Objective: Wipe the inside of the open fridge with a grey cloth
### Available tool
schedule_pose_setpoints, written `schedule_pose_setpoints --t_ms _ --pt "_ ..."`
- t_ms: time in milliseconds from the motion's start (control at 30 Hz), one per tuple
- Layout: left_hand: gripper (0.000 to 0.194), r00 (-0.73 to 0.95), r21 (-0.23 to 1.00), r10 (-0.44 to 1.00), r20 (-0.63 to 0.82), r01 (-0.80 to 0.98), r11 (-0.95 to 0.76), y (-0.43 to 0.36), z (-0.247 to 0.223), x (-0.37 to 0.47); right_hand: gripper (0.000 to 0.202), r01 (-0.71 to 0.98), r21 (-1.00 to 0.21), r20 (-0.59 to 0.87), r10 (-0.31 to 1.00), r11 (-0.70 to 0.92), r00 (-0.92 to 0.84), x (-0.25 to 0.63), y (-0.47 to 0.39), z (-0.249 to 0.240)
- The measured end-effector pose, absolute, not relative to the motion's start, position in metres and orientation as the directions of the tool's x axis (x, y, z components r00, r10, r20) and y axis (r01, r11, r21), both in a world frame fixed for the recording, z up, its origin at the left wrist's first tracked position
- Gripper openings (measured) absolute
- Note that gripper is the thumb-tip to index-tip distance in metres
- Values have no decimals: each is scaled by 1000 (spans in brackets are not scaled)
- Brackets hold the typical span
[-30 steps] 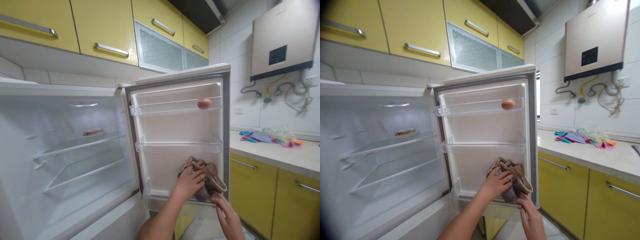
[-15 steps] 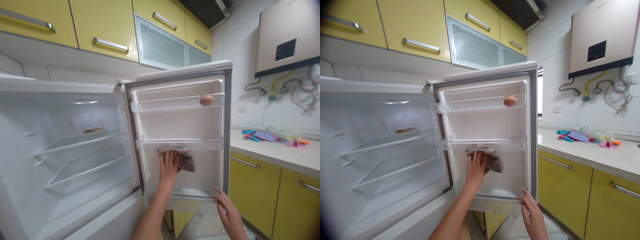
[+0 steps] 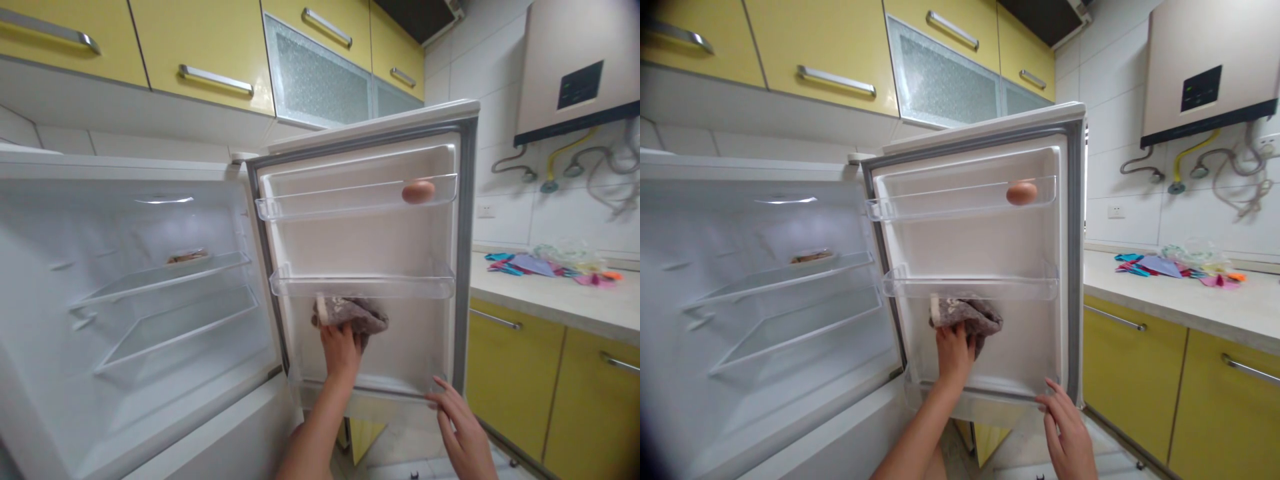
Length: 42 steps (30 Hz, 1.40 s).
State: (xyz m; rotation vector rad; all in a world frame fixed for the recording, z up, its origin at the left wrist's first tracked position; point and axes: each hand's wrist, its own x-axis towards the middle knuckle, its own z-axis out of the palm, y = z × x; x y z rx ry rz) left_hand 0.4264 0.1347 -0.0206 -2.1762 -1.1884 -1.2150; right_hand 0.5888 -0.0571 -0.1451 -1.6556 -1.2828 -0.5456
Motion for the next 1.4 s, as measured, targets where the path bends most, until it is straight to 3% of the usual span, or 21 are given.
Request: schedule_pose_setpoints --t_ms 133,233,333,467,633,767,933,1033,1133,1233,1300,1400 --pt "45 576 -261 163 801 582 -770 125 -28 445 31 943 -331 806 507 -40 304 588 -59 -143" --pt "37 766 -526 -128 630 300 -796 120 -28 459 29 963 -265 820 514 -52 254 588 -60 -141" --pt "32 838 -613 -269 476 96 -784 114 -26 466 26 973 -225 837 501 -50 219 589 -60 -142" --pt "29 868 -542 -232 439 50 -839 108 -21 466 21 983 -179 853 491 -48 179 592 -59 -138" --pt "25 885 -310 -119 451 30 -950 102 -16 464 25 999 -2 886 463 -37 19 586 -50 -107" --pt "22 849 -174 -17 527 88 -981 101 -10 465 30 986 16 911 408 -165 53 573 -32 -72" --pt "43 771 46 146 620 151 -988 97 7 461 47 976 34 895 442 -213 65 575 -1 -54" --pt "51 733 138 215 645 165 -977 95 12 446 44 986 21 893 446 -167 56 589 17 -53" --pt "51 686 220 368 628 297 -929 101 6 413 38 992 -59 918 385 -114 99 605 25 -48" --pt "24 626 232 514 586 478 -847 117 -7 368 35 962 -265 935 224 -67 274 613 25 -38" --pt "19 584 239 566 582 542 -805 129 -17 335 41 923 -386 920 74 -6 385 612 26 -30" --pt "21 516 243 634 576 632 -736 139 -31 292 56 890 -445 887 -83 99 453 600 40 -23"
